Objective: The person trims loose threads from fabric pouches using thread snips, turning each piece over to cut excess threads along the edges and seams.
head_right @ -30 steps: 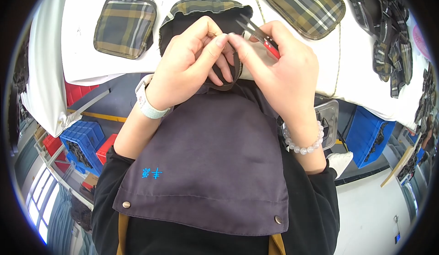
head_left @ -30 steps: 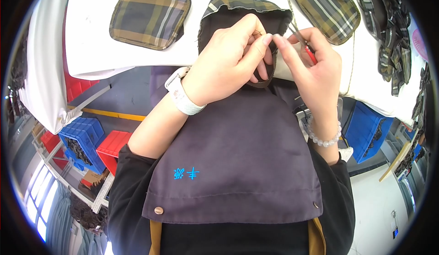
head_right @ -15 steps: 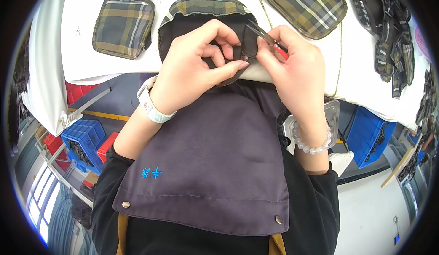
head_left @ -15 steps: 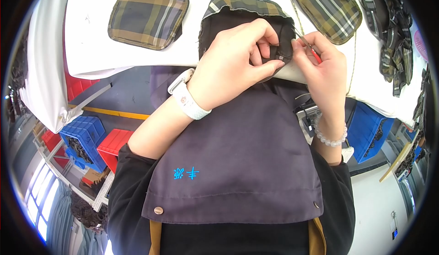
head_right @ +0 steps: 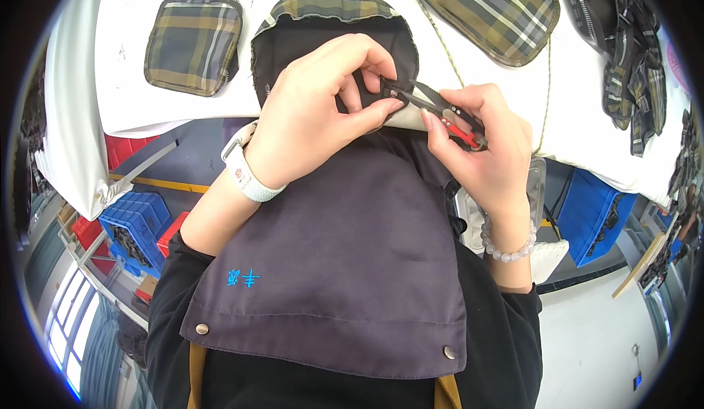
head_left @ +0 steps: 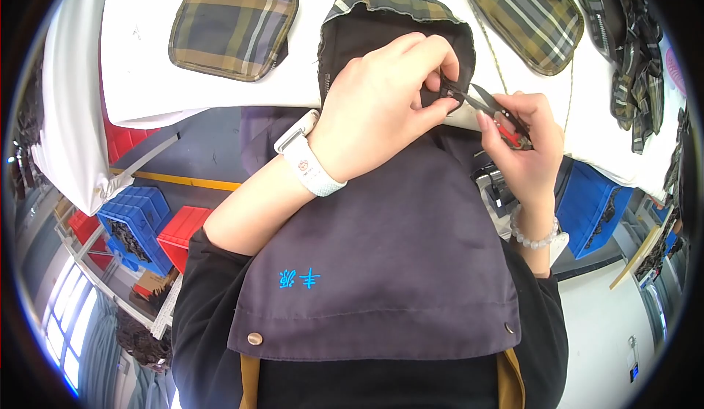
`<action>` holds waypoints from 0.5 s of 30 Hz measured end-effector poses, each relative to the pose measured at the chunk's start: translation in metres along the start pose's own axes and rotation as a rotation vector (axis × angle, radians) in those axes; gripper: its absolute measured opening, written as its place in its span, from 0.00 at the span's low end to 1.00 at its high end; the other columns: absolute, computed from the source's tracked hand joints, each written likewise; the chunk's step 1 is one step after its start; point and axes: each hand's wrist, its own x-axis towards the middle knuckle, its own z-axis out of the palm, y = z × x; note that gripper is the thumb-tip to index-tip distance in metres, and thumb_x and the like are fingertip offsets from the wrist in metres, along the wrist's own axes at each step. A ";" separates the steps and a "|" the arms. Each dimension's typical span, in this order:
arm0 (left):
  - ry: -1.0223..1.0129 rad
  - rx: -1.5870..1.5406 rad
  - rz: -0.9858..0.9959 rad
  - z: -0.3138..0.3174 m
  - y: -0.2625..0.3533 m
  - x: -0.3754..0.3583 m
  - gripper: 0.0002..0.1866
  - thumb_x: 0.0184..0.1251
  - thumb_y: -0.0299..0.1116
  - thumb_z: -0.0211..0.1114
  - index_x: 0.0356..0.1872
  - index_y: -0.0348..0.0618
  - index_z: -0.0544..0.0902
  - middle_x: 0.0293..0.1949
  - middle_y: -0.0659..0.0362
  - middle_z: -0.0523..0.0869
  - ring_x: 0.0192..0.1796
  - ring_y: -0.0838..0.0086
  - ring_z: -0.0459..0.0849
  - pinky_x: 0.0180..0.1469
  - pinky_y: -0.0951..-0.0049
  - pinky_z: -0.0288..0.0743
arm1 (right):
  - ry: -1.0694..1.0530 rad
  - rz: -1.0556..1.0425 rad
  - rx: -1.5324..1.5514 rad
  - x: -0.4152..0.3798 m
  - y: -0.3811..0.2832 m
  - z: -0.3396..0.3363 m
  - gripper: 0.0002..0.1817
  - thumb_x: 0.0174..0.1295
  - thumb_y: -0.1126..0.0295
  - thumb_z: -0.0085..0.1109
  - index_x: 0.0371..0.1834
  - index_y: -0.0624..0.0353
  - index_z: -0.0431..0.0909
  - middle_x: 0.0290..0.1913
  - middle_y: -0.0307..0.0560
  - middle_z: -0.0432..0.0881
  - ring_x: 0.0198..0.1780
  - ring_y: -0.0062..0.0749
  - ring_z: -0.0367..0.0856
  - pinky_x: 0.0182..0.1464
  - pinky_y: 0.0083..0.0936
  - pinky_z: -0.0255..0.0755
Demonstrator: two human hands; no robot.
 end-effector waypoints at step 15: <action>-0.027 -0.018 -0.038 -0.001 0.003 0.002 0.12 0.58 0.22 0.75 0.40 0.42 0.82 0.34 0.63 0.80 0.23 0.84 0.79 0.29 0.80 0.71 | -0.014 -0.024 -0.030 -0.005 0.007 0.006 0.15 0.55 0.75 0.77 0.44 0.62 0.82 0.35 0.43 0.86 0.30 0.23 0.86 0.35 0.19 0.78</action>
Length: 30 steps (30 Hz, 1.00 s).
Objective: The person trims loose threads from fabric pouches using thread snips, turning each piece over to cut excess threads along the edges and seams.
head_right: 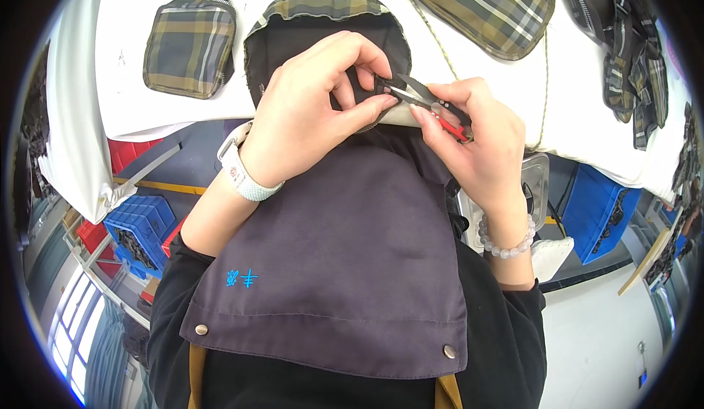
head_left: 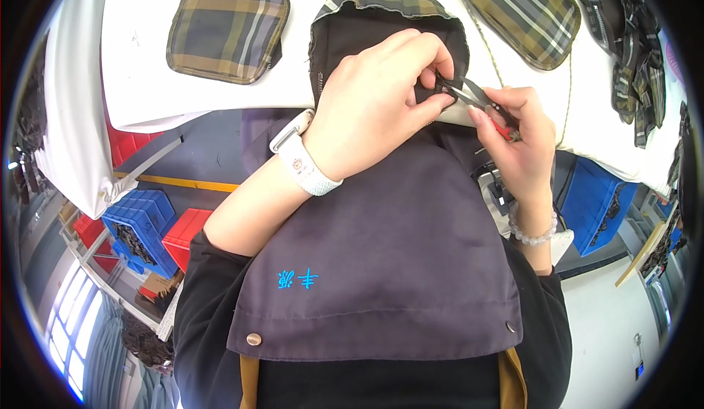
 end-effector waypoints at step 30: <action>-0.021 -0.082 0.068 0.005 -0.008 -0.003 0.04 0.68 0.20 0.68 0.36 0.36 0.80 0.38 0.60 0.83 0.24 0.82 0.82 0.28 0.81 0.72 | -0.055 0.072 -0.016 0.003 -0.006 -0.009 0.11 0.58 0.73 0.76 0.39 0.61 0.81 0.33 0.45 0.89 0.34 0.32 0.91 0.35 0.22 0.79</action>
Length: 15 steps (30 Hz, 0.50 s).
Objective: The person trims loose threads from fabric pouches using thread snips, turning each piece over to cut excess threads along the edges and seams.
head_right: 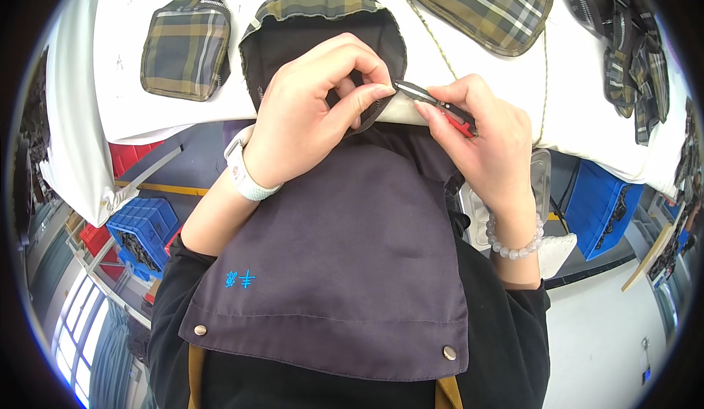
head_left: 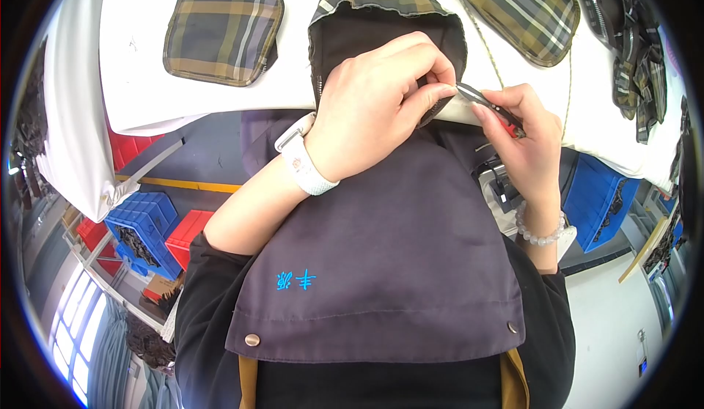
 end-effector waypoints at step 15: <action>0.141 -0.382 -0.172 0.000 0.006 0.000 0.02 0.71 0.20 0.65 0.41 0.33 0.81 0.41 0.57 0.83 0.34 0.78 0.88 0.34 0.79 0.82 | -0.037 0.016 0.090 0.001 0.002 -0.002 0.09 0.60 0.76 0.73 0.39 0.62 0.81 0.34 0.44 0.89 0.35 0.28 0.91 0.37 0.19 0.79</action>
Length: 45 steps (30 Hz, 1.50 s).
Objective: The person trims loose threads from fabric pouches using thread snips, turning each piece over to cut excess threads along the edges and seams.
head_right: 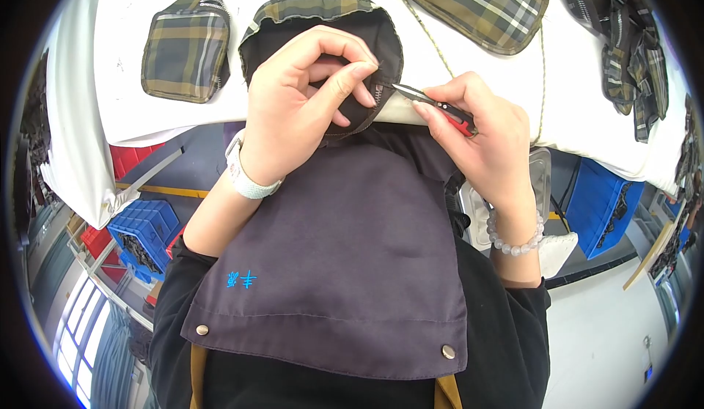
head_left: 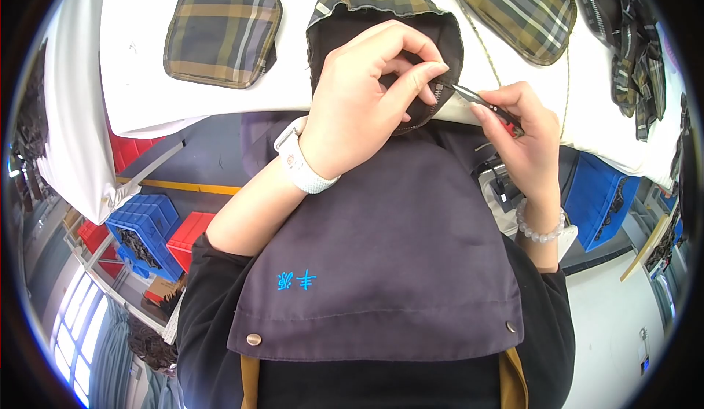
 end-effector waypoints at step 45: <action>-0.226 -0.023 0.053 -0.038 0.007 -0.006 0.06 0.65 0.13 0.68 0.38 0.33 0.85 0.51 0.56 0.76 0.45 0.78 0.85 0.45 0.82 0.83 | -0.012 -0.123 -0.037 0.008 -0.008 0.011 0.12 0.57 0.72 0.77 0.41 0.59 0.84 0.34 0.41 0.89 0.31 0.25 0.88 0.33 0.20 0.77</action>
